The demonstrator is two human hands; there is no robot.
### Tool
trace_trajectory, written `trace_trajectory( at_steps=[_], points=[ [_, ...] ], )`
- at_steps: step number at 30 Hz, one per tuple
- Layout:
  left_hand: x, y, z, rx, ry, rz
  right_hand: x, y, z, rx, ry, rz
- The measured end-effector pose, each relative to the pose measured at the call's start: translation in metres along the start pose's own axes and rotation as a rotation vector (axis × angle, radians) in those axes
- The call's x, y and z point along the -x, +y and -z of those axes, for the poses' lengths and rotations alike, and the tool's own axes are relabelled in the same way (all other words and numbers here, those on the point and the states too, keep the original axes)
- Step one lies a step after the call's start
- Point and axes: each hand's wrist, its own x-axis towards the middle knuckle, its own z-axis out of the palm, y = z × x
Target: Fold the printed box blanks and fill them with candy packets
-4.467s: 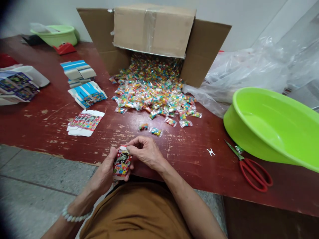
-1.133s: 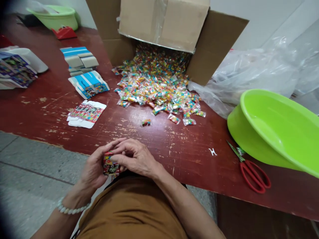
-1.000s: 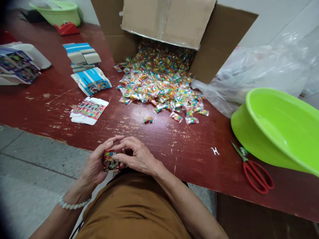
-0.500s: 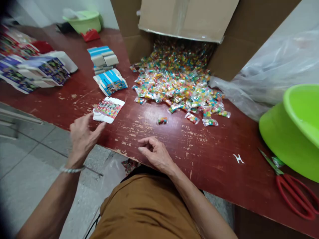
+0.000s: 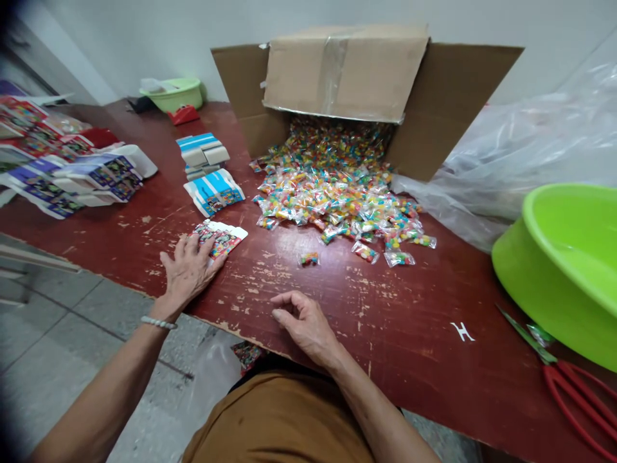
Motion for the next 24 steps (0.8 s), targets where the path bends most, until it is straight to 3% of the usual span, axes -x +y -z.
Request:
trace_trajectory(
  at_steps=[7,12,16,19,24],
  points=[
    [-0.008,0.003,0.017,0.153,-0.024,0.005,-0.001,0.001,-0.001,-0.042,0.003,-0.013],
    [-0.004,0.011,0.027,0.334,0.03,0.115,-0.001,-0.003,-0.002,-0.162,0.0,-0.064],
    [0.027,0.029,0.032,0.611,-0.019,0.227,-0.004,-0.011,-0.007,-0.321,0.101,-0.11],
    [0.06,0.052,0.037,0.831,-0.117,0.271,-0.009,-0.019,-0.011,-0.372,0.198,-0.067],
    [0.086,0.086,0.045,1.258,-0.315,0.346,-0.024,-0.023,-0.013,-0.38,0.134,0.034]
  ],
)
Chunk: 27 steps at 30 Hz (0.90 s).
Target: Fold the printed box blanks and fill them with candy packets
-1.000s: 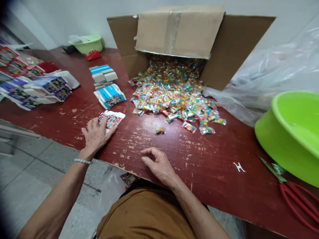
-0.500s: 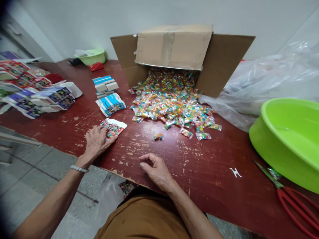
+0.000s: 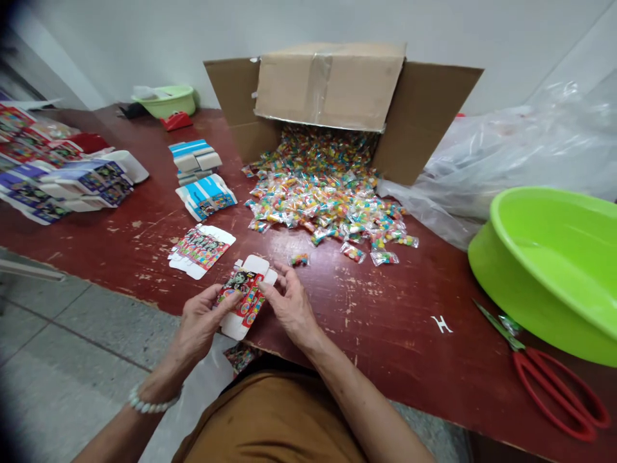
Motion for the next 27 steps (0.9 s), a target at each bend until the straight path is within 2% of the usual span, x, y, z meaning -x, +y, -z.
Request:
trace_trajectory(
  at_steps=[3,6,8,10,11,13,14,16,18,20,21,23,27],
  points=[
    [-0.009,0.005,0.002,-0.013,0.047,-0.032,-0.011,0.008,0.003,0.117,0.026,0.048],
    [-0.025,0.009,0.019,-0.057,0.221,-0.093,-0.017,0.011,0.008,0.393,0.142,0.123],
    [-0.03,0.012,0.03,-0.061,0.32,-0.123,-0.016,0.004,0.009,0.584,0.209,0.257],
    [-0.025,0.015,0.035,-0.066,0.322,-0.144,-0.011,-0.007,0.009,0.684,0.244,0.393],
    [-0.019,0.017,0.035,-0.063,0.284,-0.145,-0.007,-0.013,0.008,0.678,0.229,0.415],
    [-0.003,0.019,0.028,-0.015,0.113,-0.095,0.0,-0.023,0.007,0.565,0.125,0.347],
    [0.005,0.021,0.023,0.045,-0.01,-0.034,0.003,-0.027,0.006,0.483,0.065,0.291],
    [0.019,0.025,0.012,0.223,-0.345,0.125,0.01,-0.034,0.007,0.364,-0.026,0.214],
    [0.028,0.029,0.003,0.401,-0.681,0.267,0.016,-0.04,0.008,0.347,-0.087,0.196],
    [0.033,0.031,-0.004,0.522,-0.87,0.341,0.021,-0.045,0.01,0.356,-0.179,0.183],
    [0.035,0.031,-0.007,0.562,-0.894,0.358,0.023,-0.047,0.011,0.347,-0.223,0.164],
    [0.038,0.029,-0.012,0.607,-0.87,0.362,0.027,-0.049,0.012,0.305,-0.281,0.103],
    [0.04,0.022,-0.02,0.599,-0.768,0.303,0.03,-0.045,0.011,0.232,-0.259,0.052]
  ],
)
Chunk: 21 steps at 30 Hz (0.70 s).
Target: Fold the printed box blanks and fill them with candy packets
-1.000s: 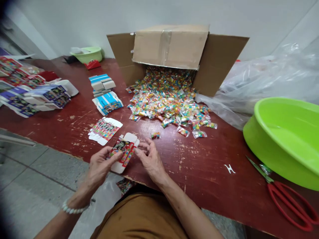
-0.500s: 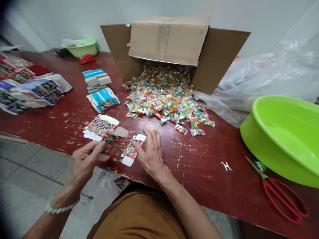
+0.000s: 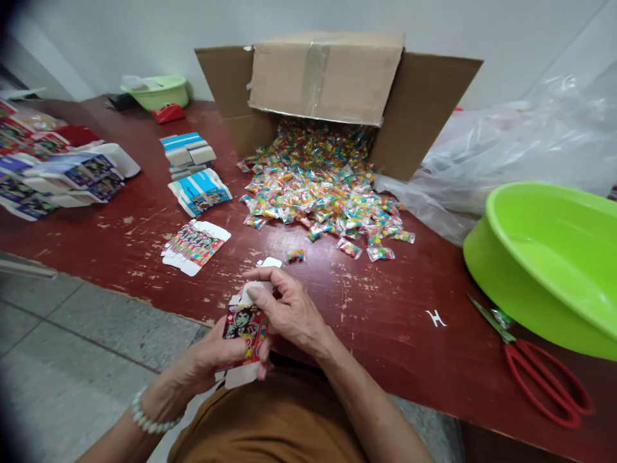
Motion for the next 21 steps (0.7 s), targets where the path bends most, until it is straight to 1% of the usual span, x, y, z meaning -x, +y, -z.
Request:
trace_trajectory(
  at_steps=[3,5,9,11,13,15,18,19,21],
  points=[
    [-0.002,0.001,0.003,-0.005,0.093,-0.049,-0.001,0.006,-0.001,-0.076,0.065,0.049],
    [-0.003,0.005,0.005,-0.008,0.172,-0.072,-0.002,0.008,-0.001,-0.131,0.083,0.054],
    [-0.006,0.01,0.007,-0.008,0.324,-0.079,-0.003,0.013,-0.003,-0.184,0.082,0.001],
    [-0.01,0.009,0.006,-0.01,0.366,-0.076,-0.002,0.014,-0.006,-0.181,0.104,-0.017],
    [-0.014,0.007,0.006,-0.029,0.4,-0.089,-0.002,0.015,-0.011,-0.175,0.129,-0.076],
    [-0.017,0.006,0.005,-0.079,0.423,-0.119,-0.003,0.015,-0.013,-0.139,0.193,-0.11],
    [-0.019,0.006,0.003,-0.154,0.479,-0.21,-0.007,0.016,-0.011,-0.067,0.341,-0.038],
    [-0.019,0.006,0.001,-0.162,0.513,-0.25,-0.008,0.017,-0.009,-0.066,0.385,-0.012],
    [-0.017,0.007,-0.003,-0.17,0.598,-0.345,-0.01,0.019,-0.007,-0.102,0.444,-0.012]
  ],
)
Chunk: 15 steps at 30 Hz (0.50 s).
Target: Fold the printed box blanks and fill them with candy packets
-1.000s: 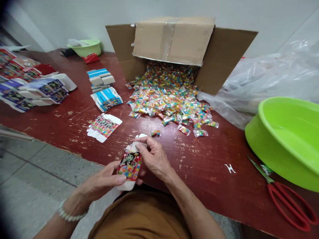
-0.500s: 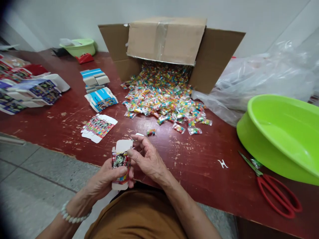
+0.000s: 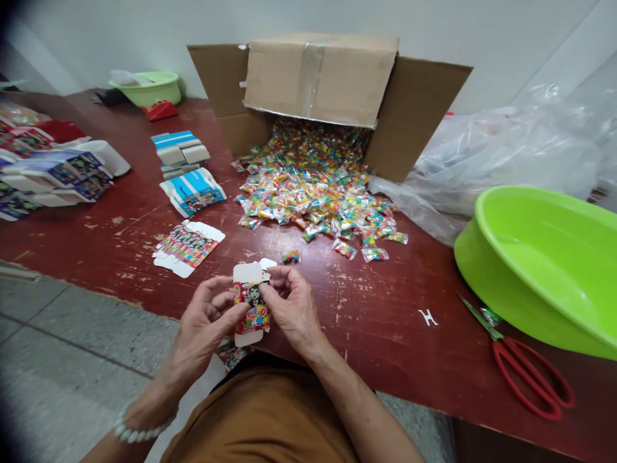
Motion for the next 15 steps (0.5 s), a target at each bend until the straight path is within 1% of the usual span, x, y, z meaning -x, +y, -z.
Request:
trace_trajectory(
  at_steps=[2,5,7,9,12,15],
  points=[
    [0.004,0.001,-0.003,-0.031,0.069,-0.079,0.0,0.002,0.0,-0.027,0.024,-0.018],
    [0.009,0.001,-0.005,-0.123,0.091,-0.118,0.003,0.003,0.0,-0.037,-0.034,0.011],
    [0.009,0.001,-0.003,-0.167,0.073,-0.105,0.005,0.003,0.001,-0.03,-0.084,0.04],
    [0.006,0.002,0.0,-0.181,0.045,-0.078,0.004,0.001,0.005,0.001,-0.113,0.034],
    [0.0,0.005,0.002,-0.186,-0.005,-0.038,0.0,-0.001,0.012,0.042,-0.161,-0.048],
    [-0.005,0.007,0.002,-0.23,-0.045,-0.022,-0.004,-0.002,0.018,-0.026,-0.166,-0.128]
  ],
)
